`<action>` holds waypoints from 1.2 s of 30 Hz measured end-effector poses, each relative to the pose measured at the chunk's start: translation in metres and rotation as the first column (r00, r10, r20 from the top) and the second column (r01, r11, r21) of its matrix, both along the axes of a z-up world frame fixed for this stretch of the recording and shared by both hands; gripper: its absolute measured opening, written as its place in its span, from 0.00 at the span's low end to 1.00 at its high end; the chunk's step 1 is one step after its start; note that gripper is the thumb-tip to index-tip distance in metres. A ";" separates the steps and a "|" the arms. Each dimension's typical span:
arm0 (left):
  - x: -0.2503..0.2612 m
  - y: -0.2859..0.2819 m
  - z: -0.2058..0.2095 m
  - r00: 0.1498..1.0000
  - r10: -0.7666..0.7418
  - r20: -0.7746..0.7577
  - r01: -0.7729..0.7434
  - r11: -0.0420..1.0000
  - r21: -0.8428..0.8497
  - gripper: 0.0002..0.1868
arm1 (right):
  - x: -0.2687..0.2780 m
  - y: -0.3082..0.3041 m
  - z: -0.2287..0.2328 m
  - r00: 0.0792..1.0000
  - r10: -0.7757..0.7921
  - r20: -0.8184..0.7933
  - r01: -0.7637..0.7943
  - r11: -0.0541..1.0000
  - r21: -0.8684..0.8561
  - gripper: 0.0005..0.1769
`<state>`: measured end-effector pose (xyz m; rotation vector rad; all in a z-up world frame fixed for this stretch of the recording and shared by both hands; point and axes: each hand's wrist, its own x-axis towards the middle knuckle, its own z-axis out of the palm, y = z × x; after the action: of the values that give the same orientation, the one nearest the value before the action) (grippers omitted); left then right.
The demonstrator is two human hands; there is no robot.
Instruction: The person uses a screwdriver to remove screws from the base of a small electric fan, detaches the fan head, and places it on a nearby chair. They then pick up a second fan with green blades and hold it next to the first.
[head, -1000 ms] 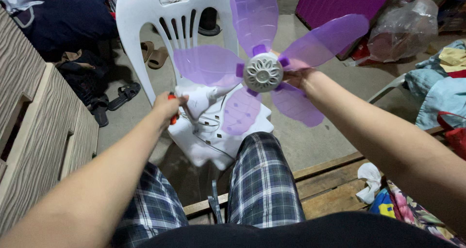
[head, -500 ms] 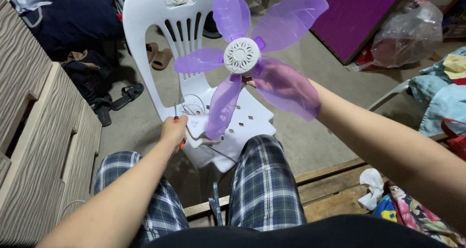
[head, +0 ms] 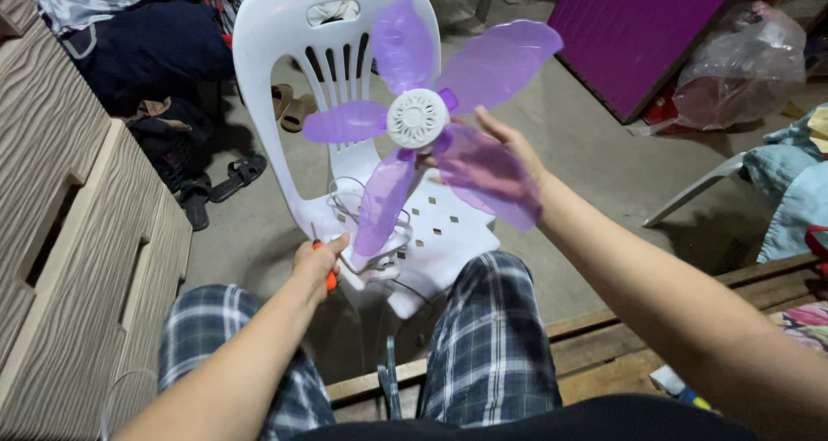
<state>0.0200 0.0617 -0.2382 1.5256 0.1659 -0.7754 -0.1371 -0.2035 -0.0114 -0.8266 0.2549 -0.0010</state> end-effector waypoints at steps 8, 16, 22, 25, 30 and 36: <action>0.020 -0.029 -0.026 0.972 0.231 -0.046 -0.229 0.972 0.045 0.18 | -0.023 -0.007 0.022 0.992 0.047 -0.118 -0.104 0.836 -0.539 0.37; 0.060 -0.086 -0.118 0.927 0.118 -0.357 -0.201 0.958 -0.205 0.06 | 0.012 -0.032 -0.021 0.955 -0.273 -0.116 0.153 0.790 -0.593 0.22; 0.082 -0.119 -0.140 0.829 -0.075 -0.555 -0.156 0.921 -0.358 0.08 | 0.026 -0.061 -0.054 0.942 -0.318 -0.109 0.218 0.825 -0.522 0.21; 0.081 -0.125 -0.117 0.862 -0.132 -0.490 -0.051 0.938 -0.343 0.13 | 0.032 -0.069 -0.064 0.942 -0.316 -0.117 0.214 0.830 -0.515 0.22; 0.070 -0.124 -0.071 0.890 -0.167 -0.425 0.036 0.954 -0.298 0.23 | 0.038 -0.067 -0.073 0.942 -0.315 -0.121 0.202 0.813 -0.546 0.21; 0.060 -0.108 -0.048 0.899 -0.133 -0.418 0.001 0.954 -0.300 0.30 | 0.045 -0.063 -0.086 0.926 -0.343 -0.155 0.175 0.758 -0.629 0.14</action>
<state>0.0804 -0.0463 -0.2866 1.0636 0.3158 -1.1410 -0.0922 -0.2665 -0.0974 -1.4352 0.6465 -0.2539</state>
